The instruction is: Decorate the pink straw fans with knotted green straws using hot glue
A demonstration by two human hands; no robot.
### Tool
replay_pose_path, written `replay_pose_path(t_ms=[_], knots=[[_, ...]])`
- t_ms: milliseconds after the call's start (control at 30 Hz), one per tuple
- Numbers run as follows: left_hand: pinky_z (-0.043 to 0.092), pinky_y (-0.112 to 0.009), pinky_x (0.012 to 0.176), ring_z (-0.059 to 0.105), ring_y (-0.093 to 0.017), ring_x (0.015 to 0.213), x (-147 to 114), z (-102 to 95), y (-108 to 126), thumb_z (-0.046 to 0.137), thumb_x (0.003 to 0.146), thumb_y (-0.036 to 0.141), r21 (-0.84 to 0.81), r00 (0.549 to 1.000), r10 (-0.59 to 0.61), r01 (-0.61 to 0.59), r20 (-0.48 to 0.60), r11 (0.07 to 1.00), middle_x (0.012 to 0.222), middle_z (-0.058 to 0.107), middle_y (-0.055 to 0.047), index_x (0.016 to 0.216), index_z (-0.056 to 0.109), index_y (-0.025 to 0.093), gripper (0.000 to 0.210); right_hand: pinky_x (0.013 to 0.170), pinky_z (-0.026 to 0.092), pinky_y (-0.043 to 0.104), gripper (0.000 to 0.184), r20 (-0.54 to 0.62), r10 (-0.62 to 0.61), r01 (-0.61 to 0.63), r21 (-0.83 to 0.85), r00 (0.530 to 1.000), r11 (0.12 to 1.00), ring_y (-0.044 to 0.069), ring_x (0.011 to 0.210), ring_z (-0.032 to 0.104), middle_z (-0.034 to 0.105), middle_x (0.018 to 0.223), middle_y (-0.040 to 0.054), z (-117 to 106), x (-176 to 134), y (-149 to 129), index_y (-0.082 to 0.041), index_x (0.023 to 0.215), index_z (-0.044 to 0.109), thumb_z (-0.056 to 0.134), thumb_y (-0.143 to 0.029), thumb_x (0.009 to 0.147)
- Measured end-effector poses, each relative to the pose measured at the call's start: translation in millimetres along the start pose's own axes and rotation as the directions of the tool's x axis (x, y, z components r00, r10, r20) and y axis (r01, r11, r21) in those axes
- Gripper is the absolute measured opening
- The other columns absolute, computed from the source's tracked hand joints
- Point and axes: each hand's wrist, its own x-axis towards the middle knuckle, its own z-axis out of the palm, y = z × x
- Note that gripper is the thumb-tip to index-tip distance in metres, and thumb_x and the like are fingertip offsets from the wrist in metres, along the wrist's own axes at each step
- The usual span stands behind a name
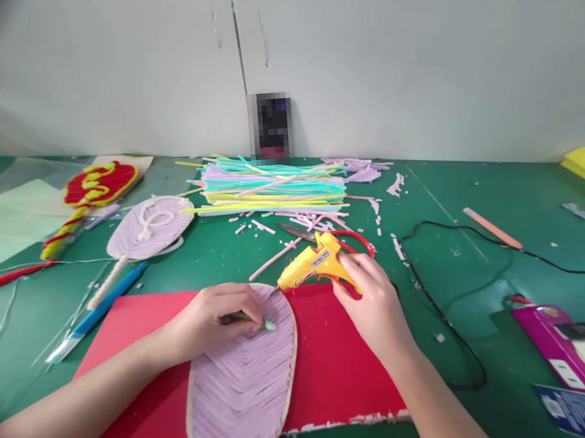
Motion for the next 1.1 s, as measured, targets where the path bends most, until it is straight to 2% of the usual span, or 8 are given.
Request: replay_pose_path(t_ms=[500, 1100], knots=[[0.045, -0.022, 0.072, 0.059, -0.011, 0.078, -0.6, 0.4, -0.6, 0.054, 0.084, 0.022, 0.009, 1.000, 0.005, -0.004, -0.008, 1.000, 0.079, 0.063, -0.004, 0.078, 0.062, 0.016, 0.012, 0.073, 0.053, 0.028, 0.032, -0.047, -0.033, 0.034, 0.016, 0.998, 0.999, 0.019, 0.082, 0.064, 0.064, 0.095, 0.0080, 1.5, -0.7, 2.9, -0.021, 0.112, 0.059, 0.052, -0.016, 0.081], [0.044, -0.021, 0.074, 0.060, -0.011, 0.080, 0.7, -1.6, 1.4, 0.055, 0.084, 0.021, 0.011, 1.000, 0.008, -0.008, 0.006, 1.000, 0.082, 0.064, -0.003, 0.079, 0.062, 0.016, 0.010, 0.074, 0.052, 0.026, 0.030, -0.020, -0.040, 0.041, 0.030, 0.999, 0.999, 0.018, 0.083, 0.063, 0.063, 0.096, 0.0079, -0.7, -1.3, 3.0, -0.020, 0.110, 0.060, 0.053, -0.015, 0.081]])
